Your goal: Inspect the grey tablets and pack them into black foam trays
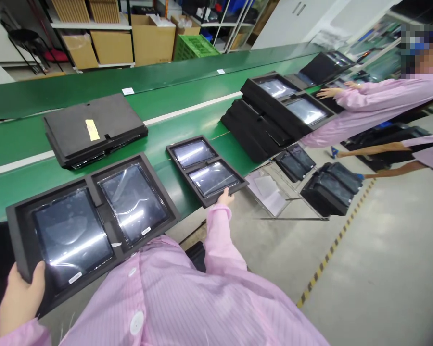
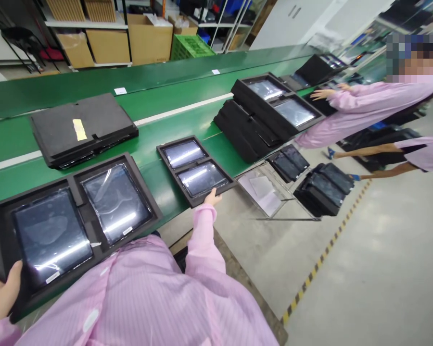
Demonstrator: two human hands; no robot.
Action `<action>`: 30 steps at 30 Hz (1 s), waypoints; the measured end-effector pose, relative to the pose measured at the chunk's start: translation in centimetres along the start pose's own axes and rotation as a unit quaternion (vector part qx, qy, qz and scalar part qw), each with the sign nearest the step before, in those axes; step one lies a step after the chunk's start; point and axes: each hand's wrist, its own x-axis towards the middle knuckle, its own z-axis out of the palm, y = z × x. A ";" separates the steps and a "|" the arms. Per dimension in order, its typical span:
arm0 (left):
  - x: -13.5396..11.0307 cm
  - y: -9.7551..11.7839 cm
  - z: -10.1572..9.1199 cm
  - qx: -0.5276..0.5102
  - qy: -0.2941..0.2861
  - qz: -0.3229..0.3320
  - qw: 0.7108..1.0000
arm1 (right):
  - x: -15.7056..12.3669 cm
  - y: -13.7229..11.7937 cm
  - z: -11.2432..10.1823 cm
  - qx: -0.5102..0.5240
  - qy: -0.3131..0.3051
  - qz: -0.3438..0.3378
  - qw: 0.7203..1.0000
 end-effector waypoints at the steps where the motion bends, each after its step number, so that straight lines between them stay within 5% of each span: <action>1: -0.5 0.7 -0.3 -0.005 -0.007 -0.031 0.999 | 0.4 -0.6 0.8 -0.021 0.004 -0.012 1.000; 4: -1.5 1.9 -0.7 -0.016 -0.003 -0.079 0.997 | 0.7 -1.3 2.3 -0.080 0.024 -0.030 0.996; 9: -1.9 2.6 -1.3 -0.037 -0.004 -0.069 0.997 | -1.8 -1.2 2.8 -0.145 0.023 -0.092 0.985; 13: -2.3 3.5 -2.0 -0.079 0.004 -0.067 0.995 | -5.5 -3.3 4.6 -0.156 -0.113 -0.197 0.961; 16: -2.5 3.6 -1.6 -0.142 0.010 -0.060 0.988 | -10.4 -5.9 7.2 -0.141 -0.276 -0.280 0.908; 18: -2.7 3.3 -0.8 -0.196 0.040 -0.044 0.979 | -15.1 -7.5 8.5 -0.120 -0.392 -0.368 0.835; 22: -4.0 2.4 1.0 -0.254 0.118 0.010 0.960 | -26.4 -9.1 9.0 -0.124 -0.562 -0.613 0.542; 25: -5.5 1.8 1.6 -0.277 0.091 0.013 0.957 | -34.2 -8.4 9.3 -0.192 -0.607 -0.685 0.354; 27: -6.5 1.5 1.7 -0.300 0.060 0.000 0.952 | -38.1 -7.4 10.1 -0.251 -0.589 -0.707 0.299; 30: -7.5 0.9 1.9 -0.324 0.022 -0.016 0.946 | -41.6 -5.7 12.1 -0.311 -0.536 -0.719 0.314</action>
